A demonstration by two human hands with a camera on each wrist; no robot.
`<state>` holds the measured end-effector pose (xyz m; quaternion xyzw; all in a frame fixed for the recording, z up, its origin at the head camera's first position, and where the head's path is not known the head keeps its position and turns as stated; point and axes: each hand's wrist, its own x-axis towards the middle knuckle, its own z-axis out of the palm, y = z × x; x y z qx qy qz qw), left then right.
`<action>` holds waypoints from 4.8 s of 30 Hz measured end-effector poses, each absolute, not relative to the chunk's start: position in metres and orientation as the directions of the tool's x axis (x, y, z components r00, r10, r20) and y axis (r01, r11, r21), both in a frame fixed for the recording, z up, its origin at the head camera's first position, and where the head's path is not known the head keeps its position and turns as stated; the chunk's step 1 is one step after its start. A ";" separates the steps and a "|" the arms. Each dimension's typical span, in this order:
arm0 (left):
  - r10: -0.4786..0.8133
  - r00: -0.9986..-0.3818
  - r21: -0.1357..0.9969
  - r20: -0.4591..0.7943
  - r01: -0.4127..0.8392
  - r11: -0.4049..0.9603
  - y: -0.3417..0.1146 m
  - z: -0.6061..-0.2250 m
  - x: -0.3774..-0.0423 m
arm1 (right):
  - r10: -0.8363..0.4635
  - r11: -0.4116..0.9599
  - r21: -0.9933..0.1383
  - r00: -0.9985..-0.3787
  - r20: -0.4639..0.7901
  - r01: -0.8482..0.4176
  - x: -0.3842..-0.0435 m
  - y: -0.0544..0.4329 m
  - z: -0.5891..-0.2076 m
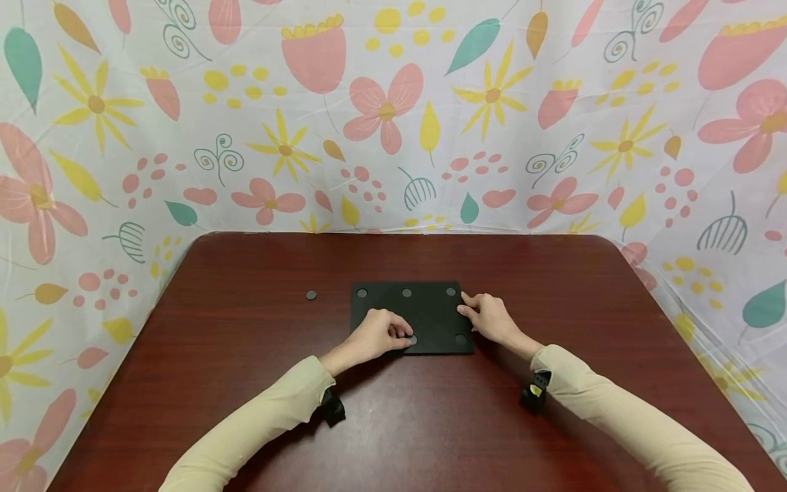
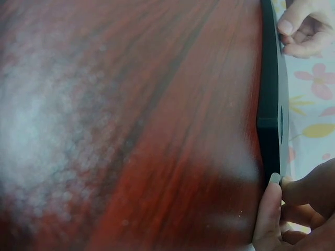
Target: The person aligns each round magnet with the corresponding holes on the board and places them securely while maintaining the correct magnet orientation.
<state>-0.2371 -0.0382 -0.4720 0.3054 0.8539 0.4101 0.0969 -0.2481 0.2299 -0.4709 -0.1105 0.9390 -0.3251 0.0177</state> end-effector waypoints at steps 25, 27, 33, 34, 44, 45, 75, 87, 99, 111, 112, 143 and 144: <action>0.557 -0.819 0.770 0.137 0.442 0.460 -0.056 -0.464 -0.244 | -0.171 0.771 -0.618 -0.985 0.026 -0.150 -0.249 0.229 -0.469; 0.542 -0.828 0.774 0.146 0.437 0.459 -0.059 -0.462 -0.245 | -0.173 0.771 -0.618 -0.984 0.032 -0.155 -0.249 0.229 -0.469; 0.502 -0.856 0.788 0.126 0.393 0.474 -0.068 -0.461 -0.245 | -0.176 0.759 -0.633 -0.984 0.023 -0.150 -0.248 0.230 -0.470; 0.498 -0.859 0.790 0.121 0.387 0.475 -0.069 -0.462 -0.245 | -0.175 0.757 -0.637 -0.984 0.017 -0.146 -0.248 0.230 -0.470; 0.472 -0.873 0.819 0.120 0.356 0.450 -0.079 -0.464 -0.248 | -0.186 0.751 -0.644 -0.983 0.004 -0.145 -0.246 0.229 -0.468; 0.471 -0.874 0.823 0.117 0.351 0.447 -0.080 -0.464 -0.249 | -0.185 0.752 -0.643 -0.983 0.004 -0.145 -0.246 0.229 -0.468; 0.380 -0.924 0.906 0.041 0.195 0.377 -0.119 -0.461 -0.255 | -0.198 0.759 -0.626 -0.980 0.036 -0.176 -0.245 0.231 -0.471; 0.314 -0.949 0.904 0.021 0.152 0.399 -0.134 -0.467 -0.262 | -0.197 0.766 -0.617 -0.979 0.042 -0.181 -0.247 0.229 -0.469; 0.296 -0.955 0.877 0.039 0.175 0.448 -0.140 -0.470 -0.263 | -0.195 0.773 -0.609 -0.980 0.042 -0.180 -0.250 0.230 -0.468; 0.234 -0.972 0.874 0.023 0.133 0.467 -0.150 -0.473 -0.265 | -0.191 0.768 -0.617 -0.981 0.034 -0.171 -0.248 0.232 -0.471; 0.233 -0.972 0.873 0.022 0.132 0.470 -0.151 -0.473 -0.265 | -0.193 0.766 -0.619 -0.981 0.033 -0.171 -0.248 0.232 -0.472; 0.029 -0.999 0.828 -0.046 -0.022 0.561 -0.172 -0.474 -0.270 | -0.192 0.763 -0.620 -0.980 0.052 -0.183 -0.248 0.230 -0.473; 0.021 -0.998 0.822 -0.055 -0.033 0.568 -0.173 -0.474 -0.270 | -0.188 0.765 -0.619 -0.981 0.051 -0.179 -0.248 0.230 -0.473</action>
